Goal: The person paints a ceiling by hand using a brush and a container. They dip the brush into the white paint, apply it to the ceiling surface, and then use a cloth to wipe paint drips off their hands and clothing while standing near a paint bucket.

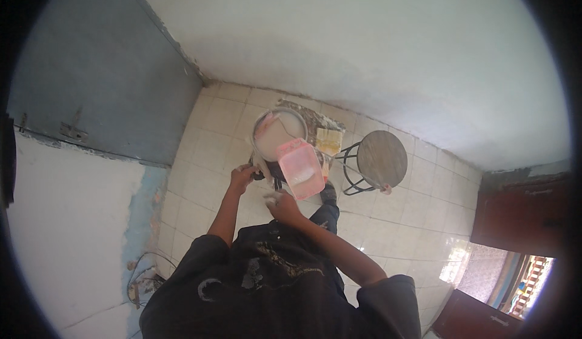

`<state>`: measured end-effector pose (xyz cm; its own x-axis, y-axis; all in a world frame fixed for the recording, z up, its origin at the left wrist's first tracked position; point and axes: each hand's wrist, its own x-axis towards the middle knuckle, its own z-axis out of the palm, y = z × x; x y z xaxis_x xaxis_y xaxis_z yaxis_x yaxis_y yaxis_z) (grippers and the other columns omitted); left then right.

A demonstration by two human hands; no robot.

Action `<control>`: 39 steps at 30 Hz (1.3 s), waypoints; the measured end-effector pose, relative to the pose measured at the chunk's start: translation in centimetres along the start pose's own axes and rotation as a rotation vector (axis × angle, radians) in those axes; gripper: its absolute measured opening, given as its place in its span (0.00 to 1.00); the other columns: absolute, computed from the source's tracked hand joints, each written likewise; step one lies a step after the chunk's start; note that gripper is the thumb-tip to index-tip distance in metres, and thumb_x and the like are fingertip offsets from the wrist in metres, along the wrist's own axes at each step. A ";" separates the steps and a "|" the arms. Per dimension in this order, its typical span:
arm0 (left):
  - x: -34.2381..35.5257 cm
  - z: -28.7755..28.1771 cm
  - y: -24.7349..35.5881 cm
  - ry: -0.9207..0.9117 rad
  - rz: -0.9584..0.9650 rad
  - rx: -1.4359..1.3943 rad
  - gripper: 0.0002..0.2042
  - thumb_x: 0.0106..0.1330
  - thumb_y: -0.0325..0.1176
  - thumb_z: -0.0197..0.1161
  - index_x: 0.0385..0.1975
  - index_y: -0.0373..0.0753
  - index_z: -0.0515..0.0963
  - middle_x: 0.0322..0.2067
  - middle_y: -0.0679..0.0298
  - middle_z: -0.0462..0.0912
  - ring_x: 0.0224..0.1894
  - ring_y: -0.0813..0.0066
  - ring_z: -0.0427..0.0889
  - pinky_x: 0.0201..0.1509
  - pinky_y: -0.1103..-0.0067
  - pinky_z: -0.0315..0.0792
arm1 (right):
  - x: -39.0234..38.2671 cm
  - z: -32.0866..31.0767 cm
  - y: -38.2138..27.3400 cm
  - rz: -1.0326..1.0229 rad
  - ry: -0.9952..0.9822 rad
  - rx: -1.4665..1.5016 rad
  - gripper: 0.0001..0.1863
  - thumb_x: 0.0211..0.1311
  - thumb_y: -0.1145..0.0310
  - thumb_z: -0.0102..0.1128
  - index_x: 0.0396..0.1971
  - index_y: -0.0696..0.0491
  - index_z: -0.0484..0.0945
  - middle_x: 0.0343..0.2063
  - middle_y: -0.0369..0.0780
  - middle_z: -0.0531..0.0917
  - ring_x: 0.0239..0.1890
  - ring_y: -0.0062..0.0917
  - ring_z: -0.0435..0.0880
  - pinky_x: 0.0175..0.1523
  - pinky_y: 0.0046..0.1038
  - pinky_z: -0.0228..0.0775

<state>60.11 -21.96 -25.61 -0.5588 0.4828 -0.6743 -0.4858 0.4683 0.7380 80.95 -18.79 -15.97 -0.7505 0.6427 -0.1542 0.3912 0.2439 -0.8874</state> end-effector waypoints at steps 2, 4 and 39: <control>-0.8 0.4 0.3 -0.098 0.007 0.007 0.31 0.48 0.30 0.69 0.52 0.24 0.66 0.39 0.55 0.78 0.36 0.72 0.79 0.37 0.82 0.73 | 3.1 2.8 0.4 -0.009 0.069 -0.015 0.14 0.51 0.65 0.58 0.36 0.56 0.80 0.40 0.52 0.79 0.43 0.45 0.78 0.51 0.36 0.69; -0.7 -0.5 -1.1 -0.116 0.040 -0.084 0.29 0.49 0.30 0.70 0.50 0.25 0.67 0.36 0.56 0.78 0.32 0.73 0.78 0.33 0.82 0.72 | 5.8 5.8 0.9 -0.080 0.358 -0.055 0.18 0.50 0.64 0.57 0.39 0.58 0.78 0.44 0.56 0.76 0.44 0.51 0.76 0.53 0.38 0.68; -15.3 -7.6 -0.2 -0.189 0.200 -0.663 0.13 0.57 0.21 0.60 0.42 0.30 0.69 0.37 0.57 0.78 0.39 0.70 0.79 0.47 0.75 0.73 | 9.6 7.4 3.3 0.146 -0.135 -0.840 0.09 0.53 0.70 0.54 0.29 0.53 0.83 0.36 0.47 0.82 0.36 0.38 0.83 0.35 0.35 0.78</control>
<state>63.60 -35.03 -15.24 -0.5828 0.6608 -0.4730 -0.7258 -0.1615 0.6687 71.07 -17.18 -23.65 -0.6983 0.6303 -0.3393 0.7127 0.6565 -0.2472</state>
